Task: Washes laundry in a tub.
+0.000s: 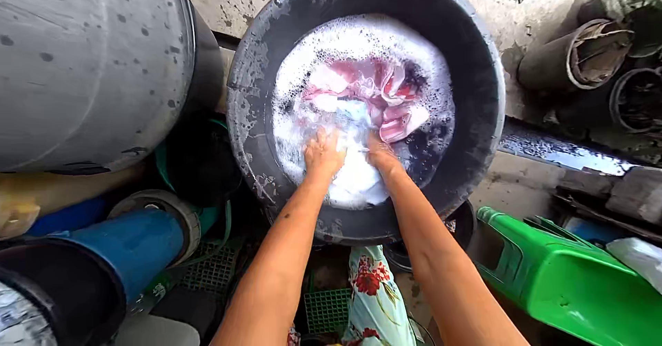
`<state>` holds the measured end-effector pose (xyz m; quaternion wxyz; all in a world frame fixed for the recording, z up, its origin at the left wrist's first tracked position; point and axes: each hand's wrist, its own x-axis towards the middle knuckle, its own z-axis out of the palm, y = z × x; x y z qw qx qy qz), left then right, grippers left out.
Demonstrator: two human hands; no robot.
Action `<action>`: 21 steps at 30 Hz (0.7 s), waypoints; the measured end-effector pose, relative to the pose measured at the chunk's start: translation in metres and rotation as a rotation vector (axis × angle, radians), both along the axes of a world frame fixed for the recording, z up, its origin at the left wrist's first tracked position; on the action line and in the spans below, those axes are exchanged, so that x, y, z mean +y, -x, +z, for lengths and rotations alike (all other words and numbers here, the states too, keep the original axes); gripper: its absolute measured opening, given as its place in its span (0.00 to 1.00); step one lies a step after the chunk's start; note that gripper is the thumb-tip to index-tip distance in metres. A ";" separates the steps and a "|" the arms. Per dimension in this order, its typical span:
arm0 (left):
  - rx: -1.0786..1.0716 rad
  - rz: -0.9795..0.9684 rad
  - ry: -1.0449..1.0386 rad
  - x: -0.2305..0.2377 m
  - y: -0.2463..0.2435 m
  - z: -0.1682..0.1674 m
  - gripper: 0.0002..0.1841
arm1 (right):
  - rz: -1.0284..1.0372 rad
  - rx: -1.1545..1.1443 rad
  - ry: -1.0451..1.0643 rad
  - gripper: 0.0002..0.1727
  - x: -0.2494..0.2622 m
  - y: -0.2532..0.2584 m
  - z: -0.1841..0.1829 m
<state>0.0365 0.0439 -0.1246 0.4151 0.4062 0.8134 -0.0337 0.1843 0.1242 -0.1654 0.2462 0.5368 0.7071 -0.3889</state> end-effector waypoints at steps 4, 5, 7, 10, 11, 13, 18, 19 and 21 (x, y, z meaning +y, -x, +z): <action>-0.093 -0.006 0.131 0.010 0.008 0.013 0.35 | -0.026 -0.102 -0.008 0.31 0.006 0.020 0.035; -0.095 0.012 0.069 0.008 0.013 0.013 0.39 | 0.022 -0.068 -0.029 0.28 0.014 0.023 0.056; -0.131 0.044 -0.086 -0.001 0.029 0.015 0.38 | 0.126 0.081 -0.070 0.21 0.032 0.026 0.116; -0.164 0.068 -0.222 -0.021 0.046 0.030 0.34 | 0.195 0.374 -0.287 0.11 0.035 0.016 0.230; -0.165 0.076 -0.245 -0.028 0.048 0.035 0.32 | 0.228 0.438 -0.363 0.10 0.035 0.015 0.263; -0.178 0.097 -0.221 -0.039 0.052 0.046 0.31 | 0.303 0.531 -0.491 0.12 0.036 0.013 0.313; -0.185 0.170 -0.157 -0.059 0.048 0.067 0.30 | 0.336 0.493 -0.680 0.17 0.024 0.017 0.340; -0.194 0.170 -0.164 -0.061 0.047 0.070 0.30 | 0.328 0.433 -0.670 0.19 0.023 0.021 0.328; -0.221 0.176 -0.186 -0.065 0.046 0.079 0.29 | 0.350 0.315 -0.658 0.20 0.023 0.027 0.282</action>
